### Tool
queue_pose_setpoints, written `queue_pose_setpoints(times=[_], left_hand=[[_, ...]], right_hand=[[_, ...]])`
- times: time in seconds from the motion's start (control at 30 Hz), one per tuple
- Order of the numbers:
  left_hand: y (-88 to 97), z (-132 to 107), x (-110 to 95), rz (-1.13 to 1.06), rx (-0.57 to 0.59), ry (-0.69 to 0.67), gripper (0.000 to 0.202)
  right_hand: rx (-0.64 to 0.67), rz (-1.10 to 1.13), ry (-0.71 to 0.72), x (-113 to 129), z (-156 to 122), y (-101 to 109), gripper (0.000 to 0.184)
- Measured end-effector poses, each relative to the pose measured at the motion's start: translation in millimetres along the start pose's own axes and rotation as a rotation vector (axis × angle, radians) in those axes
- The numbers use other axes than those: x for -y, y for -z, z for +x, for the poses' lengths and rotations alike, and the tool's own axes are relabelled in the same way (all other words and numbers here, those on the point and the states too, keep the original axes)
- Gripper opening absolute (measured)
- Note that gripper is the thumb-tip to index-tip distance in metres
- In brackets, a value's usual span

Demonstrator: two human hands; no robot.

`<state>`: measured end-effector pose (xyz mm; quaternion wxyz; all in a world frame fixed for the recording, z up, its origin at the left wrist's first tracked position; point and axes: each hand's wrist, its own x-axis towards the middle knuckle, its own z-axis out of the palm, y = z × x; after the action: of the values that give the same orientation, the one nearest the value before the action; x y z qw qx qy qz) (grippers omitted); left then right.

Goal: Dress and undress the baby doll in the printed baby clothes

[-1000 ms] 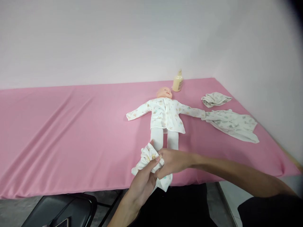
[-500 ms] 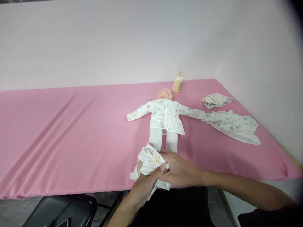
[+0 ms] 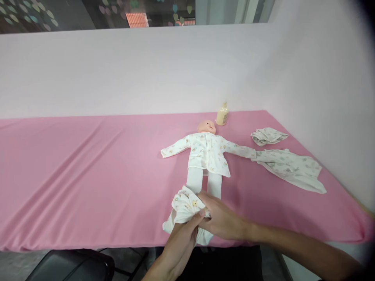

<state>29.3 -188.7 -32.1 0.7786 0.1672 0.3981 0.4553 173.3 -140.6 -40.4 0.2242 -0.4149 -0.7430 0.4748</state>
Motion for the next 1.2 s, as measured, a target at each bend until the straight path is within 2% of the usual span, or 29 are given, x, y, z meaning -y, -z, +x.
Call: queue_pose_setpoints(times=[0.17, 0.3, 0.37, 0.47, 0.6, 0.7, 0.8, 0.93, 1.07, 1.2], left_hand=[[14.3, -2.0, 13.1, 0.071, 0.051, -0.037, 0.029], [34.6, 1.0, 25.5, 0.201, 0.071, -0.141, 0.021], [39.0, 1.6, 26.3, 0.219, 0.084, -0.178, 0.020], [37.1, 1.9, 24.2, 0.145, 0.058, -0.182, 0.022], [39.1, 5.6, 24.5, -0.033, 0.037, -0.180, 0.026], [51.9, 5.8, 24.8, -0.130, 0.039, -0.093, 0.028], [62.7, -1.6, 19.8, -0.228, 0.017, 0.021, 0.029], [62.1, -6.7, 12.3, -0.214, -0.025, 0.062, 0.039], [56.0, 9.7, 17.0, -0.091, -0.086, 0.015, 0.027], [49.3, 24.1, 21.6, 0.039, -0.129, -0.048, 0.036]], right_hand=[[0.013, 0.040, 0.021, 2.0, -3.8, 1.5, 0.019], [-0.006, 0.057, 0.039, 1.4, -3.8, 3.8, 0.014], [-0.017, 0.031, 0.063, -0.8, -2.9, 4.1, 0.010], [-0.050, -0.020, 0.065, -6.1, 0.5, 3.5, 0.007], [-0.150, -0.170, -0.021, -16.0, 11.2, 3.2, 0.015], [-0.142, -0.267, -0.087, -22.8, 19.8, 5.2, 0.021], [-0.152, -0.273, -0.074, -27.2, 24.2, 7.3, 0.026], [-0.094, -0.181, -0.029, -29.8, 23.6, 7.1, 0.021], [-0.019, -0.200, 0.132, -30.7, 22.6, 6.0, 0.019], [0.016, -0.262, 0.225, -30.8, 23.8, 6.9, 0.026]])
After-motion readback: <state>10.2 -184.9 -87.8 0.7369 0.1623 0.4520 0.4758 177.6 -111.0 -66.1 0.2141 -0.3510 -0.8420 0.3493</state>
